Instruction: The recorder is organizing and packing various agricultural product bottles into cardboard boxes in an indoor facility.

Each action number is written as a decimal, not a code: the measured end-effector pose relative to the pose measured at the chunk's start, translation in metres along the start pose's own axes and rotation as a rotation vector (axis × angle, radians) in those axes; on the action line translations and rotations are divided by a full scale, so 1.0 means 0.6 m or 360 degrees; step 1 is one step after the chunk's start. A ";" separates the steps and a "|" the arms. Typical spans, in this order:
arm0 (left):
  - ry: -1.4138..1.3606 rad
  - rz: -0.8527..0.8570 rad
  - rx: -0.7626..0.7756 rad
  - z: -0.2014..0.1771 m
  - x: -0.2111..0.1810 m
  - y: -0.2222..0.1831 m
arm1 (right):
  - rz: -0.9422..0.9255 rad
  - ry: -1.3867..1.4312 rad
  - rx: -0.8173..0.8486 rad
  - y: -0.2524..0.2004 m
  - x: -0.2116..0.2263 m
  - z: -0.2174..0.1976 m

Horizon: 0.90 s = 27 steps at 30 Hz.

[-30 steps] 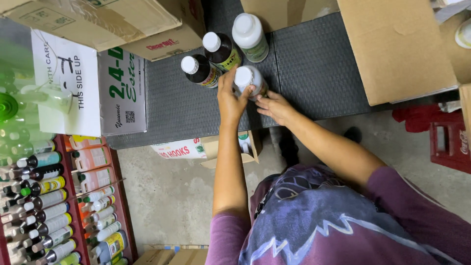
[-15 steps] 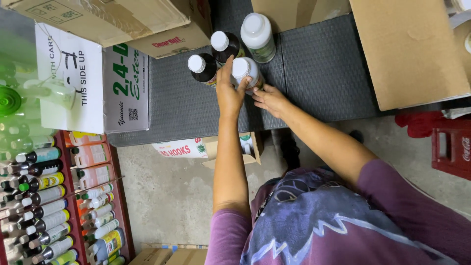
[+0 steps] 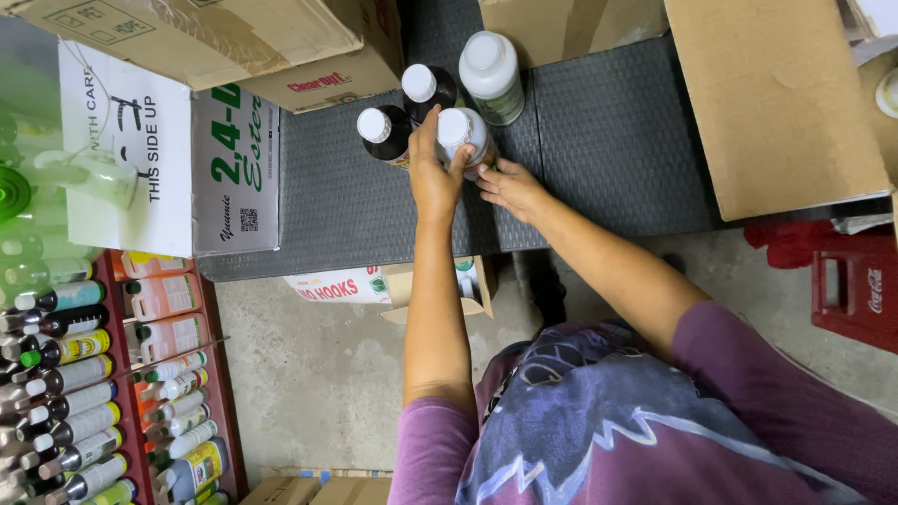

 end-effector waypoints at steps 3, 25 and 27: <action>-0.0014 -0.0061 -0.0013 0.000 0.002 0.003 | 0.0001 -0.0025 -0.0015 0.003 0.006 0.002; -0.0008 0.0267 -0.0281 0.114 -0.311 -0.012 | -0.0656 -0.0151 0.0101 -0.305 0.196 -0.047; -0.0188 0.0317 -0.0238 0.138 -0.381 0.003 | -0.0837 -0.0262 0.0001 -0.397 0.262 -0.055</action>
Point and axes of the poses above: each hand's wrist, its own y-axis towards the middle knuckle, its own z-axis out of the palm, x = y × z, the point moved 9 cm from there along y, towards the middle knuckle, and after that the axes turned 7 degrees about z, right-handed, at the moved point
